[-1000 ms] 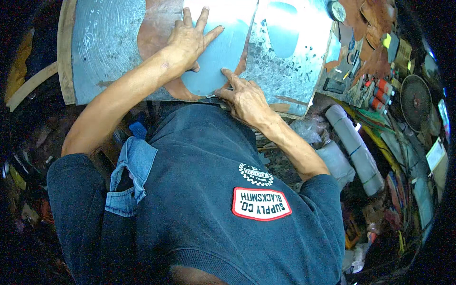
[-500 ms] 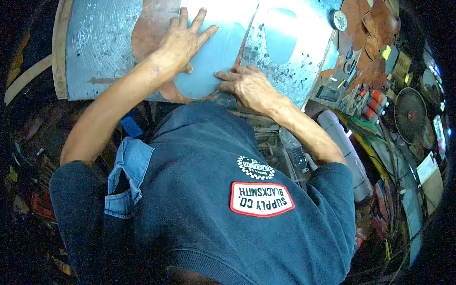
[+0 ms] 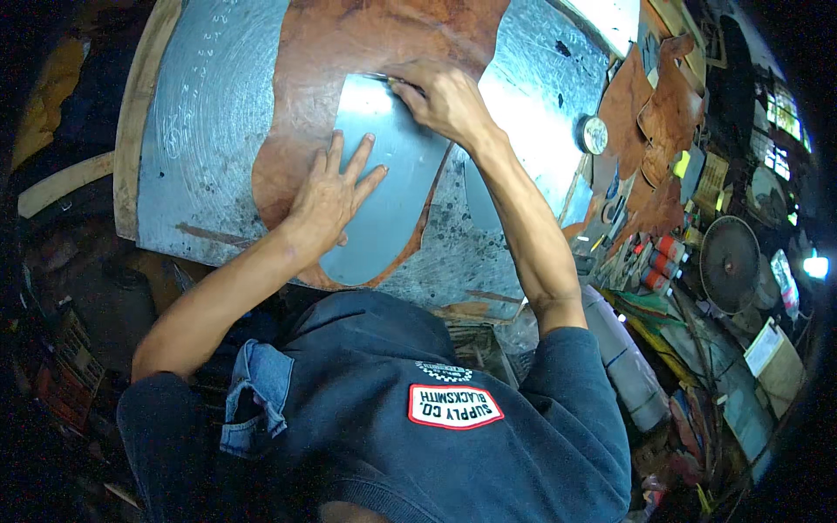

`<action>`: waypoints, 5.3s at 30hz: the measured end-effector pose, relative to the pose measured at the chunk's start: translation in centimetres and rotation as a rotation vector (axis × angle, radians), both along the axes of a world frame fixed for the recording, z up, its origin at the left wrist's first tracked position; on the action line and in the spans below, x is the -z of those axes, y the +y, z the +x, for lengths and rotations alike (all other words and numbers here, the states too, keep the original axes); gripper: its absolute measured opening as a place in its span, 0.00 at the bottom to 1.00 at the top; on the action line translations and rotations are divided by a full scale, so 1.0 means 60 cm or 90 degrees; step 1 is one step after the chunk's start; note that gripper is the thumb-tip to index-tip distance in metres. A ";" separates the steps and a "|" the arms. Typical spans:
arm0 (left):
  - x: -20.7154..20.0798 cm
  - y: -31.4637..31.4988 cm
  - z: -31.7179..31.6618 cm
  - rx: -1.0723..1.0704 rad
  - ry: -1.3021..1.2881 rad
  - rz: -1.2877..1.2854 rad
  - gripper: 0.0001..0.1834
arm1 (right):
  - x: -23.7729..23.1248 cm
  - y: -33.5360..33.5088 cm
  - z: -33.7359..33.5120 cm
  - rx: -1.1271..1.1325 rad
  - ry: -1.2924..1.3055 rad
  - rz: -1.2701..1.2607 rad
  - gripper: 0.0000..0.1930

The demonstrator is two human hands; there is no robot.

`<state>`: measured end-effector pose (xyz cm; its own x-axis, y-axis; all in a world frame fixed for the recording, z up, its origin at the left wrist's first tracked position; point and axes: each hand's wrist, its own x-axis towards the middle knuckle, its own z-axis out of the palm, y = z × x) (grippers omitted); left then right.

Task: Cutting out shoe upper components from leather using metal templates and a knife.

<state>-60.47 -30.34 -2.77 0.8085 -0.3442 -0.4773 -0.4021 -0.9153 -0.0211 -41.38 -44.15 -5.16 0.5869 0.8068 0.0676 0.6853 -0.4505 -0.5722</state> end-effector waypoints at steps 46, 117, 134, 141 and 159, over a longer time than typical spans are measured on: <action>-0.029 0.003 0.021 -0.083 0.118 -0.089 0.62 | -0.024 -0.095 0.019 -0.040 -0.043 -0.221 0.14; -0.005 -0.042 0.098 0.265 0.012 0.062 0.68 | -0.004 -0.042 -0.252 0.761 0.109 0.004 0.16; 0.012 -0.032 0.102 0.298 -0.032 -0.001 0.68 | -0.049 -0.011 -0.543 0.896 0.157 0.032 0.14; 0.039 -0.018 0.110 0.350 -0.126 -0.127 0.69 | -0.064 0.054 -0.598 1.052 0.256 0.099 0.15; 0.025 -0.024 0.108 0.344 -0.078 0.007 0.71 | -0.082 0.085 -0.606 1.167 0.345 0.184 0.17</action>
